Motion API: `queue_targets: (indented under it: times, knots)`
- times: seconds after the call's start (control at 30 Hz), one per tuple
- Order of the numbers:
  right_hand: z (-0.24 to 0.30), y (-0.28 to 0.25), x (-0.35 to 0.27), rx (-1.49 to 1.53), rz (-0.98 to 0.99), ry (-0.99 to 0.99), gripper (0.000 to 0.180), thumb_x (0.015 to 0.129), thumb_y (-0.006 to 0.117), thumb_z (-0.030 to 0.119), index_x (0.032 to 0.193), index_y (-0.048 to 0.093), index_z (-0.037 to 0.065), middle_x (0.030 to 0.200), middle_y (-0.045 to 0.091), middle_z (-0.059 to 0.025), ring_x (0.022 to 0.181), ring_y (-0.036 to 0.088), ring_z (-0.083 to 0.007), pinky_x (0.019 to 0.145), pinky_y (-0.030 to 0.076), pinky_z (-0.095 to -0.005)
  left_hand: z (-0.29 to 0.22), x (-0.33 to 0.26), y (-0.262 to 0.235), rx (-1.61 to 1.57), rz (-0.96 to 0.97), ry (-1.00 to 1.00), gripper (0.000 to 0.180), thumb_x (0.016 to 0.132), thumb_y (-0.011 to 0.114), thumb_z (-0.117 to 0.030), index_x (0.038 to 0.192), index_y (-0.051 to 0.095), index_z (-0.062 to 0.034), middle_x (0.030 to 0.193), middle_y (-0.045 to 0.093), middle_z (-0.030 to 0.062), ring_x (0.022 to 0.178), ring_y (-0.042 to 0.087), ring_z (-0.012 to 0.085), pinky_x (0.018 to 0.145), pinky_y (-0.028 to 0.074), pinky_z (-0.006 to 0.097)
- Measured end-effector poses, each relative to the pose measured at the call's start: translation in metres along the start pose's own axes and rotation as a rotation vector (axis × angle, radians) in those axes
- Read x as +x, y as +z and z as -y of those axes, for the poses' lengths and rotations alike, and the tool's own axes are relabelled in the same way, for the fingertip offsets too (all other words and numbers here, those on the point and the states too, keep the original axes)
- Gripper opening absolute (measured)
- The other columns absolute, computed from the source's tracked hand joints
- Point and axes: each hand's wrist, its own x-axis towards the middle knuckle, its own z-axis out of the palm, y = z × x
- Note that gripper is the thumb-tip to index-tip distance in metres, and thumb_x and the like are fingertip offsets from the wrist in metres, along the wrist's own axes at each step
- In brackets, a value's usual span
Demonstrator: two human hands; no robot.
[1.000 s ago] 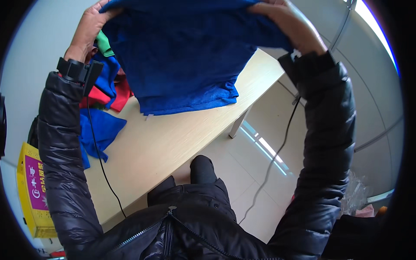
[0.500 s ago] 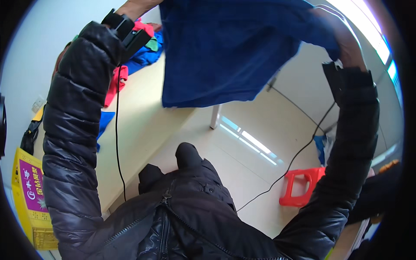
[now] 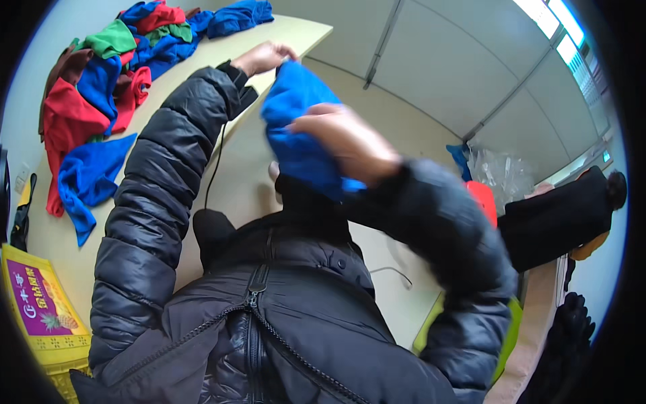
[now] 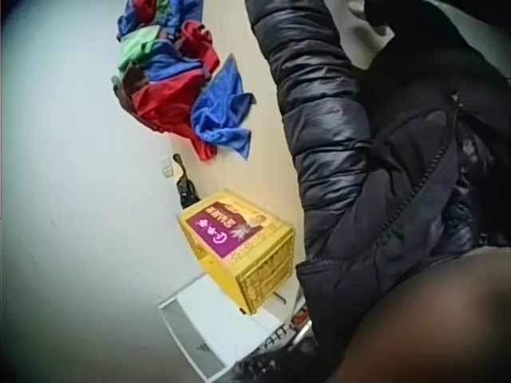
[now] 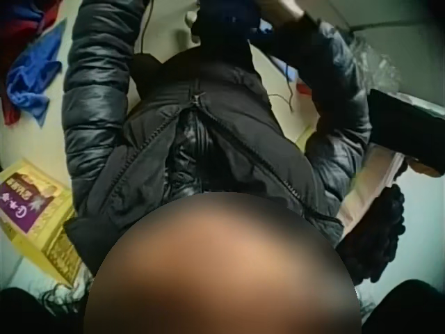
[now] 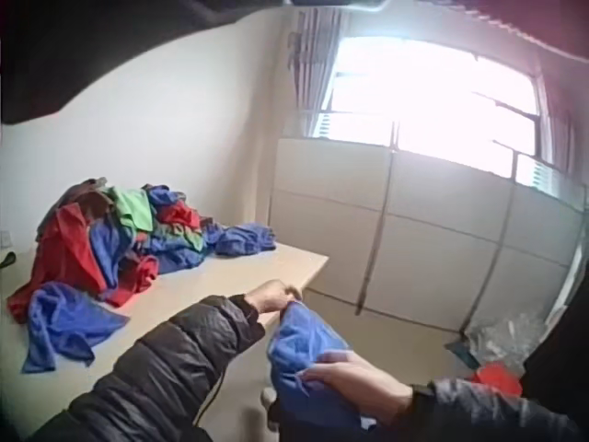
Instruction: Folding various colored clothes and towels on a table.
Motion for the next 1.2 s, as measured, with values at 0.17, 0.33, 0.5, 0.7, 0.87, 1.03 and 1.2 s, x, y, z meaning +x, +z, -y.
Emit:
queue_targets:
  times: [0.17,0.33,0.5,0.7,0.87,1.03,1.2]
  knots:
    - [-0.198,0.053,0.088,0.108,0.278,0.112,0.036,0.095,0.063,0.031,0.110,0.061,-0.002,0.092,0.068,-0.0141,0.081,0.068,-0.0224,0.070,0.055,-0.0329,0.004,-0.058,0.097,-0.007,0.150,-0.165,0.034,0.082,0.050,0.001,0.105,0.073,-0.0092,0.089,0.068,0.0005,0.079,0.059,0.0109,0.071,0.050,0.027]
    - [-0.219,0.038,0.010,-0.103,0.555,0.196,0.029,0.104,0.052,0.027,0.112,0.062,0.002,0.108,0.067,-0.0096,0.095,0.065,-0.0164,0.086,0.051,-0.0304,-0.002,-0.190,0.158,-0.522,0.504,-0.412,0.021,0.094,0.060,-0.025,0.100,0.070,-0.0074,0.086,0.069,0.0003,0.076,0.062,0.0107,0.062,0.049,0.026]
    - [-0.226,0.033,-0.031,-0.347,0.543,-0.229,0.028,0.104,0.050,0.025,0.113,0.063,0.002,0.104,0.066,-0.0082,0.097,0.063,-0.0150,0.087,0.050,-0.0280,-0.005,-0.252,0.249,-0.423,0.879,-0.629,0.026,0.095,0.062,-0.030,0.101,0.069,-0.0061,0.094,0.070,0.0041,0.082,0.063,0.0129,0.073,0.051,0.028]
    - [-0.237,0.040,0.007,-0.412,0.364,-0.092,0.026,0.101,0.050,0.023,0.109,0.066,0.004,0.103,0.068,-0.0104,0.098,0.064,-0.0219,0.088,0.050,-0.0323,0.029,-0.271,0.295,-0.687,0.653,-0.250,0.034,0.094,0.063,-0.026,0.118,0.064,-0.0011,0.117,0.065,0.0080,0.112,0.057,0.0191,0.101,0.042,0.033]
    - [-0.225,0.027,0.029,-0.358,0.390,-0.140,0.032,0.103,0.043,0.026,0.108,0.066,0.003,0.106,0.068,-0.0125,0.098,0.064,-0.0243,0.089,0.049,-0.0335,-0.059,-0.267,0.228,-0.742,0.597,-0.235,0.043,0.090,0.069,-0.020,0.126,0.060,0.0012,0.120,0.064,0.0052,0.117,0.053,0.0159,0.105,0.039,0.033]
    - [-0.242,0.031,0.037,-0.517,0.547,-0.381,0.039,0.108,0.035,0.027,0.112,0.065,0.002,0.102,0.068,-0.0123,0.093,0.064,-0.0209,0.084,0.050,-0.0329,-0.065,-0.274,0.216,-0.705,0.577,-0.094,0.042,0.087,0.073,-0.019,0.123,0.061,0.0007,0.114,0.065,0.0036,0.110,0.055,0.0139,0.101,0.042,0.032]
    - [-0.197,-0.001,-0.011,-0.888,0.615,0.269,0.057,0.106,0.037,0.047,0.121,0.061,-0.003,0.107,0.070,-0.0158,0.098,0.063,-0.0234,0.091,0.048,-0.0370,-0.060,-0.278,0.207,-0.646,0.657,-0.129,0.037,0.089,0.072,-0.020,0.117,0.063,0.0013,0.105,0.065,0.0031,0.099,0.057,0.0123,0.093,0.046,0.029]
